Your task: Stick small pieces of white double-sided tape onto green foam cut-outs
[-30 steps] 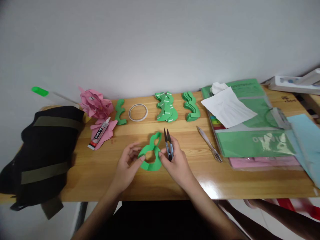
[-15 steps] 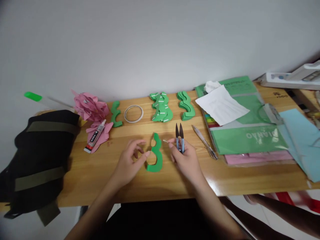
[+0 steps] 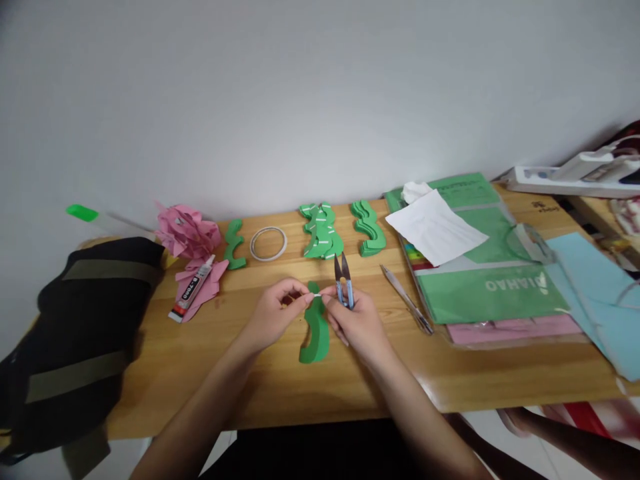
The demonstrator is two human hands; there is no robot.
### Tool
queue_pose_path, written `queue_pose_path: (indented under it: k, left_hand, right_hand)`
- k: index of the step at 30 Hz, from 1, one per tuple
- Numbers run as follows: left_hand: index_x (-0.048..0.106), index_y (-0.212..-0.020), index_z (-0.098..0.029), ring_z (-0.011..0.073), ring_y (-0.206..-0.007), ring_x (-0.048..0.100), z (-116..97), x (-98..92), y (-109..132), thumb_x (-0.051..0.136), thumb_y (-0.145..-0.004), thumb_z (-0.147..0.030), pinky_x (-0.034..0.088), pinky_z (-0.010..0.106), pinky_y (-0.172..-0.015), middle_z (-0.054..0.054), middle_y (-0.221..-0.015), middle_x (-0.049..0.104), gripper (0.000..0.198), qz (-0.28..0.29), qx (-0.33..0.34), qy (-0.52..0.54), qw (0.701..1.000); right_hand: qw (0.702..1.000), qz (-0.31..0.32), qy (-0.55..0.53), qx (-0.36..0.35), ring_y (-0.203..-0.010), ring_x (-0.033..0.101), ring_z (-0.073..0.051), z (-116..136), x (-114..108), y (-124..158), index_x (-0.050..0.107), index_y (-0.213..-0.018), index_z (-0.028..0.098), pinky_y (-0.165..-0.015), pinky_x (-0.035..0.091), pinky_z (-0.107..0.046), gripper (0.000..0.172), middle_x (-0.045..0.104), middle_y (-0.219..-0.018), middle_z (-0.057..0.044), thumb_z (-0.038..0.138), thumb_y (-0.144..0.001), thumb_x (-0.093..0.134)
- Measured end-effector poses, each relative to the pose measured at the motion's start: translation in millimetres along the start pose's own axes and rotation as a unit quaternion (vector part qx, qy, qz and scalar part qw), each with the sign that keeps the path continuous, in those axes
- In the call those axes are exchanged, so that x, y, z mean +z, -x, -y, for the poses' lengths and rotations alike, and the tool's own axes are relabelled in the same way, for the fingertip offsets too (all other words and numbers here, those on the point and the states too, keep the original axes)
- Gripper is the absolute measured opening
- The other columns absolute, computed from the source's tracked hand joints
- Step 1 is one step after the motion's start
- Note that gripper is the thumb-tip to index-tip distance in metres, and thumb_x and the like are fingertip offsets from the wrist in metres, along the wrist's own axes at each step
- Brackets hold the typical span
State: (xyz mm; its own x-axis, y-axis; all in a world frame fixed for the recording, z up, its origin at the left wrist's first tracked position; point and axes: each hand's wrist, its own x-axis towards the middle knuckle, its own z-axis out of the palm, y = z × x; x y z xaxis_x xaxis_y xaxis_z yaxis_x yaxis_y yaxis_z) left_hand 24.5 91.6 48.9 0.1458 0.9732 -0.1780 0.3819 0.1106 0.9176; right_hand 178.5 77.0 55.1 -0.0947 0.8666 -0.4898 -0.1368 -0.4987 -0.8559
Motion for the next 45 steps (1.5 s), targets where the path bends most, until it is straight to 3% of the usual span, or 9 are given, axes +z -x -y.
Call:
queue_pose_path:
  k: [6, 10, 15, 19, 23, 28, 34, 40, 45]
  left_hand:
    - [0.064, -0.095, -0.016, 0.0162, -0.079, 0.061, 2, 3.1, 2, 0.056, -0.082, -0.014, 0.050, 0.032, -0.077, 0.005, -0.093, 0.067, 0.016, -0.031, 0.039, -0.087, 0.995]
    - [0.059, -0.113, -0.013, 0.0239, -0.095, 0.062, -9, 4.7, 25, 0.057, -0.086, -0.019, 0.051, 0.041, -0.085, 0.011, -0.104, 0.066, 0.027, -0.033, 0.150, -0.264, 0.952]
    - [0.062, -0.086, -0.014, 0.0205, -0.083, 0.060, -18, 16.5, 59, 0.049, -0.090, -0.020, 0.050, 0.034, -0.076, 0.007, -0.087, 0.066, 0.015, 0.084, 0.339, -0.335, 0.875]
    - [0.061, -0.076, -0.014, 0.0200, -0.080, 0.058, -8, 21.2, 64, 0.050, -0.090, -0.026, 0.048, 0.035, -0.080, 0.007, -0.077, 0.064, 0.022, 0.123, 0.407, -0.383, 0.820]
    - [0.061, -0.081, -0.015, 0.0218, -0.075, 0.058, 0, 8.0, 59, 0.047, -0.092, -0.026, 0.045, 0.038, -0.071, 0.006, -0.077, 0.064, 0.021, 0.095, 0.351, -0.471, 0.804]
    - [0.063, -0.105, -0.014, 0.0237, -0.073, 0.059, 7, -4.5, 52, 0.051, -0.090, -0.018, 0.043, 0.038, -0.063, 0.006, -0.079, 0.064, 0.020, 0.031, 0.245, -0.558, 0.792]
    - [0.063, -0.112, -0.014, 0.0264, -0.100, 0.059, 21, 6.2, 46, 0.053, -0.090, -0.019, 0.048, 0.039, -0.082, 0.011, -0.108, 0.066, 0.025, 0.024, 0.297, -0.527, 0.796]
    - [0.064, -0.112, -0.015, 0.0265, -0.105, 0.059, 28, 11.1, 49, 0.048, -0.092, -0.017, 0.048, 0.041, -0.087, 0.013, -0.114, 0.065, 0.026, 0.004, 0.290, -0.507, 0.812]
    - [0.064, -0.113, -0.014, 0.0282, -0.109, 0.058, 29, 10.2, 48, 0.049, -0.091, -0.017, 0.048, 0.043, -0.088, 0.014, -0.120, 0.064, 0.027, 0.020, 0.269, -0.484, 0.832]
  right_hand:
    - [0.999, -0.046, 0.003, -0.022, -0.028, 0.029, -0.005, -1, -4, -1, 0.057, -0.083, 0.017, -0.029, 0.019, -0.017, 0.040, 0.041, -0.036, 0.012, 0.050, -0.063, 0.070]
    - [0.995, -0.082, -0.006, -0.049, -0.026, 0.031, -0.006, -5, -12, 2, 0.052, -0.091, 0.019, -0.028, 0.022, -0.018, 0.045, 0.045, -0.039, 0.012, 0.052, -0.066, 0.069]
    - [0.993, -0.067, 0.051, -0.083, -0.042, 0.060, -0.015, -27, -10, 16, 0.047, -0.108, 0.019, -0.040, 0.045, -0.025, 0.046, 0.066, -0.059, 0.002, 0.054, -0.079, 0.057]
    - [0.975, -0.074, 0.170, -0.123, -0.064, 0.070, -0.022, -46, -8, 24, 0.046, -0.114, 0.017, -0.059, 0.055, -0.033, 0.040, 0.071, -0.070, -0.004, 0.045, -0.086, 0.050]
    - [0.977, -0.044, 0.180, -0.107, -0.066, 0.071, -0.022, -55, -12, 26, 0.041, -0.122, 0.017, -0.063, 0.057, -0.034, 0.043, 0.072, -0.075, -0.005, 0.044, -0.089, 0.047]
    - [0.989, -0.025, 0.127, -0.069, -0.065, 0.071, -0.020, -55, -14, 24, 0.040, -0.124, 0.018, -0.060, 0.058, -0.032, 0.050, 0.072, -0.074, -0.004, 0.051, -0.088, 0.051]
    - [0.996, -0.027, 0.066, -0.045, -0.061, 0.069, -0.017, -51, -14, 20, 0.045, -0.117, 0.020, -0.055, 0.057, -0.028, 0.050, 0.069, -0.068, 0.001, 0.053, -0.082, 0.060]
    - [0.999, -0.041, -0.001, 0.020, -0.032, 0.048, -0.008, -35, -15, 11, 0.054, -0.089, 0.019, -0.032, 0.038, -0.017, 0.038, 0.054, -0.044, 0.009, 0.049, -0.073, 0.070]
    - [0.997, -0.026, 0.050, 0.055, -0.029, 0.046, -0.007, -25, -5, -4, 0.056, -0.071, 0.018, -0.029, 0.035, -0.016, 0.029, 0.052, -0.040, 0.008, 0.043, -0.071, 0.070]
